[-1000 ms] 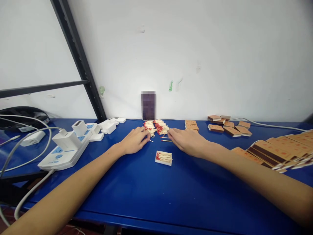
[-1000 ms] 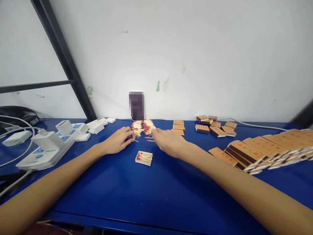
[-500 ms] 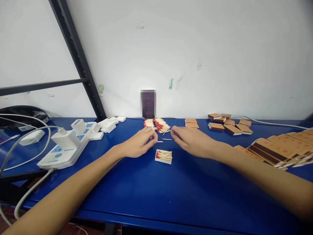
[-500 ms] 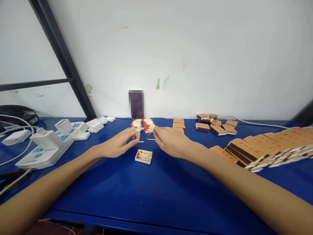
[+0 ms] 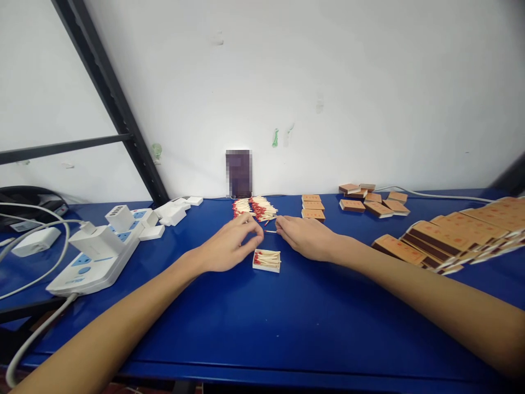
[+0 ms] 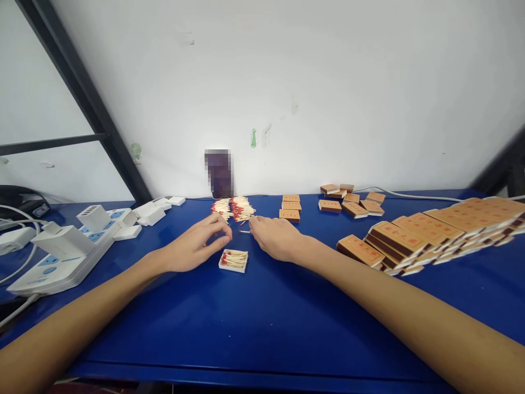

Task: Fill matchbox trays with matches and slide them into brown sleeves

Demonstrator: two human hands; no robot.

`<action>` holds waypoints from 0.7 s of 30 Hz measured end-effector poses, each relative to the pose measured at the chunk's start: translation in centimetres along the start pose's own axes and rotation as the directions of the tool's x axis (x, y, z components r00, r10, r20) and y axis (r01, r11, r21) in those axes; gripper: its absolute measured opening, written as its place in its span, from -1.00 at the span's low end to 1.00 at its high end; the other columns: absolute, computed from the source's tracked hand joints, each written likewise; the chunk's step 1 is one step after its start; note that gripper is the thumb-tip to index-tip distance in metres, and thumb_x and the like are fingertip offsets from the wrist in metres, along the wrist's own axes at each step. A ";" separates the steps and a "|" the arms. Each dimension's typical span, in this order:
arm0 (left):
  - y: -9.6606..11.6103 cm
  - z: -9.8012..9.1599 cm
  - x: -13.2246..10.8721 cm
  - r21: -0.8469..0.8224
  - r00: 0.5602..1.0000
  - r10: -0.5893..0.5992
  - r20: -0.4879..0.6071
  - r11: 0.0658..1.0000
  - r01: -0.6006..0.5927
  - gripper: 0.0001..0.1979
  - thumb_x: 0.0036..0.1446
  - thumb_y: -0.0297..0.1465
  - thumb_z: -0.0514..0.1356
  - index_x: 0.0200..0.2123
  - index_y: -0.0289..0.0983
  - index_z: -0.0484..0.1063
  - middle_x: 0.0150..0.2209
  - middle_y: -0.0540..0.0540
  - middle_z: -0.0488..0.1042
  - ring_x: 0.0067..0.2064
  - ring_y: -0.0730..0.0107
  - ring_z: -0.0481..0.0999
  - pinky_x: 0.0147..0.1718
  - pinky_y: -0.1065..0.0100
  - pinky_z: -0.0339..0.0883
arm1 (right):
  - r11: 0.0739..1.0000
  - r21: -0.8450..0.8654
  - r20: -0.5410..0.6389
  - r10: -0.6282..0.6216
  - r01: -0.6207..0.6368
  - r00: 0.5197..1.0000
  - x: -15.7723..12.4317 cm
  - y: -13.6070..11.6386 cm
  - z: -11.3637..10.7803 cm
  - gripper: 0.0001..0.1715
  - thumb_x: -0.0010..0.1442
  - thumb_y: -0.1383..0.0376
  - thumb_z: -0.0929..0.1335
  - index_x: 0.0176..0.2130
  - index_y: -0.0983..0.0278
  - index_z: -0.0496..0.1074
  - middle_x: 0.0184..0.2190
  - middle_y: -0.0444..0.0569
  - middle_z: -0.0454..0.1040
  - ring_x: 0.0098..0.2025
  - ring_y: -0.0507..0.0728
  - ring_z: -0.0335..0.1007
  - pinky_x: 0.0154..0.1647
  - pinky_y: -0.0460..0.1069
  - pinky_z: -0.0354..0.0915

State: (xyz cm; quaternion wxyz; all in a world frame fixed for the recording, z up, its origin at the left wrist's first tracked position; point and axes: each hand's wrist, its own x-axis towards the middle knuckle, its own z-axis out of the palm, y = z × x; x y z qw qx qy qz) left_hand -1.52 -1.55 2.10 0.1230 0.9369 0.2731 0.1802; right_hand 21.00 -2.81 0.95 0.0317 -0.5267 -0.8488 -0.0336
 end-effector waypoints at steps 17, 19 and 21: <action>-5.1 0.5 0.0 0.262 0.974 -0.204 -0.097 0.939 0.223 -0.83 0.31 -0.29 0.01 -0.18 -0.20 0.35 -0.14 -0.13 0.26 -0.12 0.19 0.31 -0.05 0.10 0.24 | 0.993 -0.081 -0.045 -0.091 0.087 0.995 0.2 -0.9 -2.4 -0.71 0.40 0.27 0.08 -0.19 0.28 0.31 -0.25 0.05 0.48 -0.31 0.16 0.41 -0.41 0.00 0.09; -5.0 0.4 0.0 0.252 0.975 -0.204 -0.084 0.943 0.219 -0.83 0.31 -0.30 0.00 -0.21 -0.21 0.35 -0.16 -0.13 0.26 -0.14 0.20 0.30 -0.07 0.11 0.23 | 0.990 -0.132 -0.031 -0.050 0.046 0.998 1.4 -0.2 -1.8 -0.75 0.37 0.32 0.11 -0.09 0.29 0.31 -0.19 0.09 0.48 -0.29 0.18 0.43 -0.42 0.00 0.09; -5.0 0.3 0.0 0.240 0.978 -0.195 -0.073 0.948 0.207 -0.83 0.32 -0.32 -0.01 -0.24 -0.22 0.34 -0.17 -0.13 0.26 -0.14 0.21 0.29 -0.08 0.12 0.23 | 0.989 -0.145 -0.018 -0.038 0.035 0.999 2.3 0.3 -1.1 -0.72 0.34 0.36 0.13 -0.02 0.28 0.30 -0.15 0.11 0.48 -0.27 0.20 0.45 -0.42 0.01 0.09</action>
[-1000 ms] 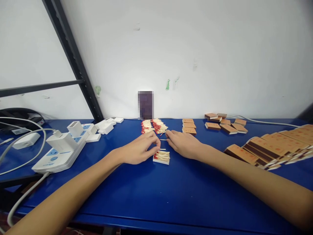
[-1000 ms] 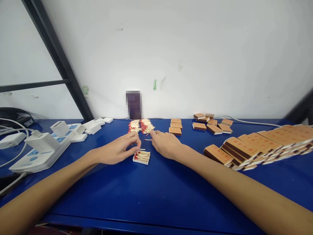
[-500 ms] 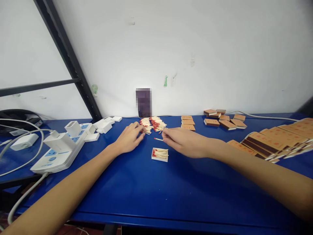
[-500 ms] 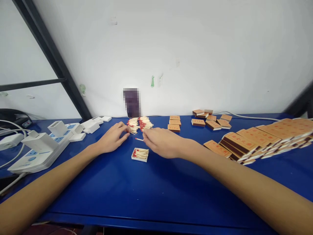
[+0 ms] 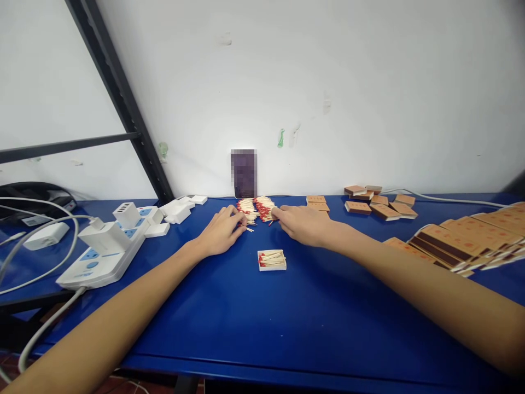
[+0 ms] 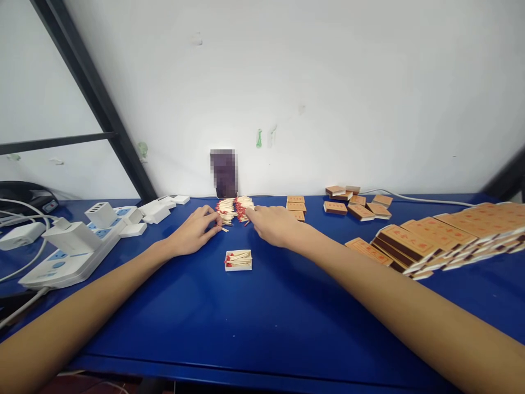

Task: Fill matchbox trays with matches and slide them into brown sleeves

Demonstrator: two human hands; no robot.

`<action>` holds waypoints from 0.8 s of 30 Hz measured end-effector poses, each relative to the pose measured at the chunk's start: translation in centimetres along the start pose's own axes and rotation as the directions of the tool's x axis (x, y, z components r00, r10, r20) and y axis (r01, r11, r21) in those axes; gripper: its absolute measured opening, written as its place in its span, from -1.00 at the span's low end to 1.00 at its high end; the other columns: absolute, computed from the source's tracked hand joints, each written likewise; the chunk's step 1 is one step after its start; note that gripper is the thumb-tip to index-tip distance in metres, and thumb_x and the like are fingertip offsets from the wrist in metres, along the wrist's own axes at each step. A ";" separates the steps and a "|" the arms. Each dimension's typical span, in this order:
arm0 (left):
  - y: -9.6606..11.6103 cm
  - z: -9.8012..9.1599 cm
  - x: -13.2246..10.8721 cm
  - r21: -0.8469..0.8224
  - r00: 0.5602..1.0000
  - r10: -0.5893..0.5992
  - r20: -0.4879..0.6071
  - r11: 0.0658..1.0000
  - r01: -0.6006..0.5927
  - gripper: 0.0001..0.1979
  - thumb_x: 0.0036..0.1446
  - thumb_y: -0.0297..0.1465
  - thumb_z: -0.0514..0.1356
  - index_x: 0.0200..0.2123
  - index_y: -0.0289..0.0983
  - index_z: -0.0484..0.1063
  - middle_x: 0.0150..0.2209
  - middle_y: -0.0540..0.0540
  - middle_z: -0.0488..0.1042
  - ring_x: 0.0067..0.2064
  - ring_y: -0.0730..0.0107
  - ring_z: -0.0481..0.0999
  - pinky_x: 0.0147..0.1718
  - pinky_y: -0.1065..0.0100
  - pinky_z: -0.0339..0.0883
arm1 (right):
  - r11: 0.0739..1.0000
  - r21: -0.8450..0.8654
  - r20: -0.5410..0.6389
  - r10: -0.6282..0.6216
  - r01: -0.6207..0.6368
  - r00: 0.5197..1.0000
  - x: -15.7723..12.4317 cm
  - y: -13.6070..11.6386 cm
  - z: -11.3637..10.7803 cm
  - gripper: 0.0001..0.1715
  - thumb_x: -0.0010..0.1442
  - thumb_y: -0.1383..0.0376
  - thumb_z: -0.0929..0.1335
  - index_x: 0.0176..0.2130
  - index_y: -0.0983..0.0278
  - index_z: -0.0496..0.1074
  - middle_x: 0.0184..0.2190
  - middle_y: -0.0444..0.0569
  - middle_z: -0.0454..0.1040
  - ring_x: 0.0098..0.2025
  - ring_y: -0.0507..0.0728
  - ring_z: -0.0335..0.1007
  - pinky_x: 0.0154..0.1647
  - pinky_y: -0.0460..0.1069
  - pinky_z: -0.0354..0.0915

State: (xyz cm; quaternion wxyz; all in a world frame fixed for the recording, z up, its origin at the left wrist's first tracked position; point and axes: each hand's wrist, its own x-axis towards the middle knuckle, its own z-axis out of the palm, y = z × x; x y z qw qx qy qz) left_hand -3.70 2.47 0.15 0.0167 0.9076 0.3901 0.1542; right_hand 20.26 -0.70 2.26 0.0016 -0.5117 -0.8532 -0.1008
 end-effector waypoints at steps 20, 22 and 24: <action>6.3 -1.7 -1.2 -0.251 0.965 0.239 0.105 0.946 -0.207 -0.92 0.17 -0.37 0.14 -0.35 -0.24 0.38 -0.17 -0.09 0.27 -0.09 0.25 0.29 -0.03 0.17 0.22 | 0.994 0.070 -0.029 -0.079 0.081 0.996 0.0 -0.8 1.4 -0.69 0.37 0.36 0.14 0.06 0.30 0.27 -0.06 0.12 0.45 -0.17 0.20 0.45 -0.36 0.00 0.18; 6.1 -1.7 -1.2 -0.264 0.971 0.223 0.085 0.945 -0.194 -0.88 0.21 -0.32 0.12 -0.33 -0.23 0.36 -0.17 -0.09 0.26 -0.11 0.25 0.29 -0.04 0.18 0.24 | 0.993 0.087 -0.037 -0.074 0.077 0.997 -0.1 -0.9 1.2 -0.71 0.36 0.36 0.15 0.03 0.31 0.28 -0.06 0.14 0.45 -0.17 0.20 0.44 -0.35 0.00 0.17; 5.4 -1.8 -1.0 -0.270 0.979 0.201 0.030 0.945 -0.185 -0.83 0.27 -0.28 0.05 -0.32 -0.23 0.32 -0.19 -0.09 0.26 -0.12 0.26 0.29 -0.07 0.19 0.26 | 0.992 0.108 -0.050 -0.065 0.070 0.997 -0.4 -0.9 0.8 -0.74 0.37 0.34 0.15 -0.01 0.31 0.28 -0.08 0.14 0.45 -0.20 0.19 0.44 -0.36 0.00 0.16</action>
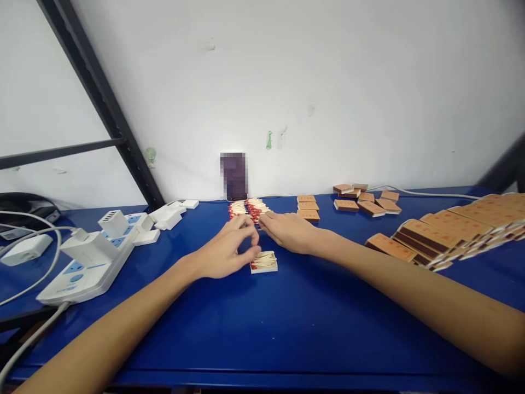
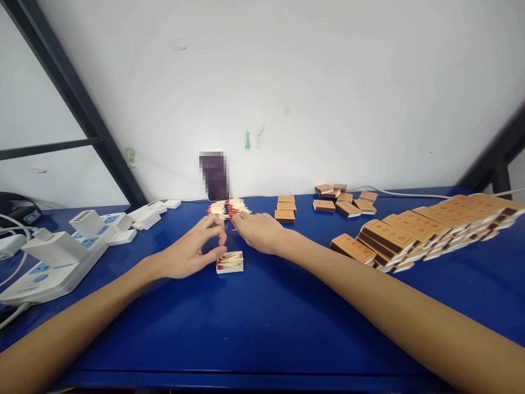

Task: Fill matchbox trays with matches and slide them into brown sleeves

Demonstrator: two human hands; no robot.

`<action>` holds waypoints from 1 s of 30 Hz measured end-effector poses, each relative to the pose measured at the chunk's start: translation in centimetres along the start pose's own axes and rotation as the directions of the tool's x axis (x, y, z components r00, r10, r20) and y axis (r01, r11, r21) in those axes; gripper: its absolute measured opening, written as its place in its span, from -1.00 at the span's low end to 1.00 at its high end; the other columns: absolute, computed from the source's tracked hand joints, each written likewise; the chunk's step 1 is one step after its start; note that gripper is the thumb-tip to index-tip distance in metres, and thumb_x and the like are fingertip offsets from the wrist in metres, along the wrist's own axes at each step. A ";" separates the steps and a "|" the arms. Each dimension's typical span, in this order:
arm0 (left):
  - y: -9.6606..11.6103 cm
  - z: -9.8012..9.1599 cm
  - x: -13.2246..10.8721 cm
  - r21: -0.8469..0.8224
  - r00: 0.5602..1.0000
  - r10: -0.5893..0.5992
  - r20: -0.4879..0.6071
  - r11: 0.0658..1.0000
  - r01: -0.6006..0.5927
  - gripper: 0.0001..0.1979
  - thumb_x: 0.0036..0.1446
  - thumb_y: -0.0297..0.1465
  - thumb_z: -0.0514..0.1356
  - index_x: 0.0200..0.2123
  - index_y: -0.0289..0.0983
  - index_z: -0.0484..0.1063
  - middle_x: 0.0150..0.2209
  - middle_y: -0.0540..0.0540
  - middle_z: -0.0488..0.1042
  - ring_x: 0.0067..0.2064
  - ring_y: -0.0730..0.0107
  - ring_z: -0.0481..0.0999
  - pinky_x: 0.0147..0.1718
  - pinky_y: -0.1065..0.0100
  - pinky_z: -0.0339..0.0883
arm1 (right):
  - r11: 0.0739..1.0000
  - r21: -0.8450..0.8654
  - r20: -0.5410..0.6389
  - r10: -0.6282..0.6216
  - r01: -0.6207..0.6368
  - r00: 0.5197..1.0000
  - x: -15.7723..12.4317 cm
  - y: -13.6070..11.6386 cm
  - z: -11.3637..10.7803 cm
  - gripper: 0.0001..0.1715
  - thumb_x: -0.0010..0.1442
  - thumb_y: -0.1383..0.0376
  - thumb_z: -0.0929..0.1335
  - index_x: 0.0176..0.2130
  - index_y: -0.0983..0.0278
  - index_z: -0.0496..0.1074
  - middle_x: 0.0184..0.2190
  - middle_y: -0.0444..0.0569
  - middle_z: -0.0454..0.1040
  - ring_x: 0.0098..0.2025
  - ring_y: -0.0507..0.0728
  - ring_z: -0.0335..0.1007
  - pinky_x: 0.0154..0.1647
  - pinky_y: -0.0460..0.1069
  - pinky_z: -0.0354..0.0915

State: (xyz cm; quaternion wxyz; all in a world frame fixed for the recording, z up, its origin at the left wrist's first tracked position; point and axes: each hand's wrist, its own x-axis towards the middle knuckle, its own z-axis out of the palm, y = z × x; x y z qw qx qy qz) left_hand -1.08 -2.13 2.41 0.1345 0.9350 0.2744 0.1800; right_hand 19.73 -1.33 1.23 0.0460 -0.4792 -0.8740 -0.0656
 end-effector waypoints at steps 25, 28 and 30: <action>-2.4 -1.4 -0.4 0.161 0.991 -0.032 -0.126 0.986 0.052 -0.79 0.30 -0.28 0.02 -0.25 -0.24 0.39 -0.13 -0.12 0.26 -0.10 0.22 0.28 -0.05 0.13 0.17 | 0.985 0.171 -0.153 -0.005 0.031 0.988 -1.7 -0.1 -2.7 -0.74 0.38 0.23 0.13 -0.23 0.26 0.32 -0.29 0.02 0.46 -0.22 0.16 0.35 -0.23 0.02 0.13; 0.0 -0.7 -0.4 0.106 0.998 0.031 -0.058 0.994 -0.025 -0.85 0.25 -0.32 0.07 -0.28 -0.22 0.40 -0.15 -0.08 0.27 -0.11 0.24 0.29 -0.04 0.14 0.16 | 0.987 0.153 -0.185 -0.014 0.043 0.983 -1.1 0.2 -1.7 -0.77 0.36 0.25 0.16 -0.17 0.25 0.34 -0.19 0.02 0.46 -0.17 0.16 0.36 -0.25 0.00 0.15; 0.7 -0.1 -0.5 0.112 0.998 0.070 0.002 0.991 -0.070 -0.86 0.23 -0.33 0.09 -0.32 -0.22 0.41 -0.16 -0.07 0.27 -0.13 0.26 0.30 -0.05 0.16 0.15 | 0.998 0.057 -0.125 0.025 -0.018 0.992 -0.8 0.0 -1.1 -0.76 0.35 0.27 0.16 -0.08 0.23 0.34 -0.14 0.03 0.46 -0.21 0.16 0.40 -0.32 -0.01 0.14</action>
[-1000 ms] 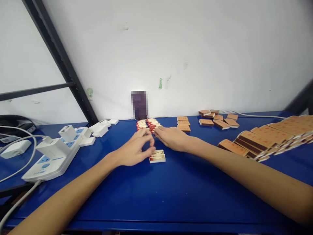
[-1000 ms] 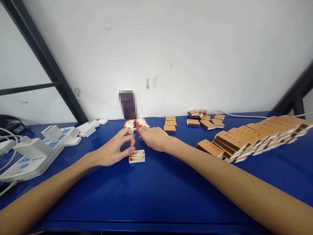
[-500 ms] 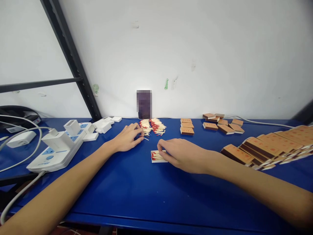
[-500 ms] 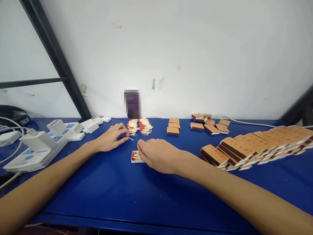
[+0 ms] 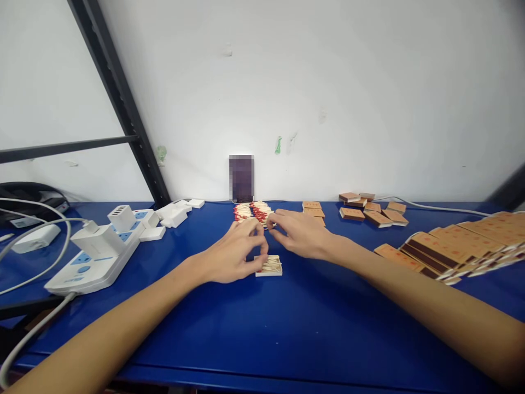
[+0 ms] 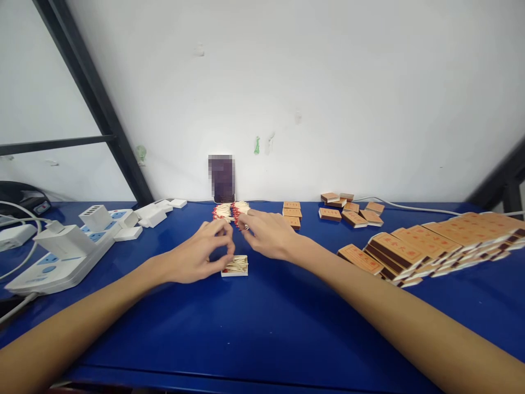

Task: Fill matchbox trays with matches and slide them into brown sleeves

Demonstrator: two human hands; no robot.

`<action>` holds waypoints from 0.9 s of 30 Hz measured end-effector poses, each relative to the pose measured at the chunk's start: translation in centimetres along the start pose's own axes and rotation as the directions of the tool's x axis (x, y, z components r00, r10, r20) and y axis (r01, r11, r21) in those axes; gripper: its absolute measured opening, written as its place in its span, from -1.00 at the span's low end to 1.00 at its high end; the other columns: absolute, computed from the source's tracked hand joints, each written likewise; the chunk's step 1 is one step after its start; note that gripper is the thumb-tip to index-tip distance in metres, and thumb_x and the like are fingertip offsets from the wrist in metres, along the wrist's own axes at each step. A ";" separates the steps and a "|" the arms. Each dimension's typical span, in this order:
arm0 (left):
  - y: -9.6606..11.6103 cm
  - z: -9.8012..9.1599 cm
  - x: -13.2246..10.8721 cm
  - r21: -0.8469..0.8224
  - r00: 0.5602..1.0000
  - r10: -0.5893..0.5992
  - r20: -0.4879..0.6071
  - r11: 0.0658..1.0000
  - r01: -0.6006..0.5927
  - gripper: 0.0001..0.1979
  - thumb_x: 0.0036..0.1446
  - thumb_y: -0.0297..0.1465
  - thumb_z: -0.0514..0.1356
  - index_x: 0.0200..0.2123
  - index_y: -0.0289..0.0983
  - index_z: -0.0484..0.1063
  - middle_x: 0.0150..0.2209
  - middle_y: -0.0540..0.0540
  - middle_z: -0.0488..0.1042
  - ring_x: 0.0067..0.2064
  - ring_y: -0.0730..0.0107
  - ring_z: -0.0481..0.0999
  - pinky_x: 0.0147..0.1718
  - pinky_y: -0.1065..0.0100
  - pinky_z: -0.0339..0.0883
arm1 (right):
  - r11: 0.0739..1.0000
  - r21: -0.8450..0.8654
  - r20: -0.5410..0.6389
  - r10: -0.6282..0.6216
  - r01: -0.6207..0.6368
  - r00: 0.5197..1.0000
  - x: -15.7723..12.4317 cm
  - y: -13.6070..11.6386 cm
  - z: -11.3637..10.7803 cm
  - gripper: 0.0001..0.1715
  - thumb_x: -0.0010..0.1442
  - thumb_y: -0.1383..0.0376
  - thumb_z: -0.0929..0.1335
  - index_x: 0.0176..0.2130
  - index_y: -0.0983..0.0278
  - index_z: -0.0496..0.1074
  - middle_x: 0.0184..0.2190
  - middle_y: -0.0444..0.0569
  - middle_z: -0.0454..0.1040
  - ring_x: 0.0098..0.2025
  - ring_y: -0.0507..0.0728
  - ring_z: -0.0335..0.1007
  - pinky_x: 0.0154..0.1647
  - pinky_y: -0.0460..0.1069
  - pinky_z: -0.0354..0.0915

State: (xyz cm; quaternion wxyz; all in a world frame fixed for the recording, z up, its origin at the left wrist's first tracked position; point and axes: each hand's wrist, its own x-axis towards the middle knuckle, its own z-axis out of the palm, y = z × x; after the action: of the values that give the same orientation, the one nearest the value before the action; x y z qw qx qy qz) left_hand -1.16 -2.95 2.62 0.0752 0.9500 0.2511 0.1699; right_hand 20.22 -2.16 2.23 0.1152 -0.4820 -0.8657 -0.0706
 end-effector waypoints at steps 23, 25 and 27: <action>-7.0 0.1 -0.5 0.329 0.976 -0.216 0.016 0.923 0.199 -0.77 0.34 -0.32 -0.05 -0.23 -0.22 0.37 -0.22 -0.11 0.34 -0.16 0.19 0.30 -0.19 0.18 0.11 | 0.947 -0.318 0.073 -0.017 0.040 0.997 0.5 -0.1 1.1 -0.76 0.33 0.38 0.21 -0.04 0.34 0.37 -0.09 0.17 0.40 -0.16 0.23 0.39 -0.25 0.05 0.16; -7.0 0.1 -0.5 0.331 0.975 -0.220 0.021 0.922 0.201 -0.78 0.34 -0.32 -0.06 -0.23 -0.21 0.36 -0.23 -0.10 0.34 -0.17 0.20 0.30 -0.20 0.19 0.11 | 0.948 -0.318 0.080 -0.011 0.036 0.997 0.7 0.1 1.4 -0.75 0.31 0.40 0.22 -0.04 0.33 0.37 -0.09 0.17 0.41 -0.18 0.22 0.41 -0.26 0.04 0.16; -6.9 0.1 -0.5 0.336 0.976 -0.218 0.015 0.920 0.201 -0.78 0.34 -0.32 -0.05 -0.23 -0.21 0.35 -0.23 -0.09 0.34 -0.17 0.20 0.30 -0.20 0.20 0.10 | 0.949 -0.313 0.086 -0.005 0.032 0.996 0.9 0.2 1.8 -0.75 0.31 0.43 0.22 -0.04 0.33 0.37 -0.10 0.16 0.41 -0.19 0.21 0.42 -0.27 0.04 0.16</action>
State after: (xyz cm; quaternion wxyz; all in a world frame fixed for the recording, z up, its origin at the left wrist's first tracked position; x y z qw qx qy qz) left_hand -4.59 2.77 0.79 -0.0617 0.9208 0.3742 0.0915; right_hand 19.75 -0.90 0.73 -0.0003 -0.4885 -0.8520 -0.1883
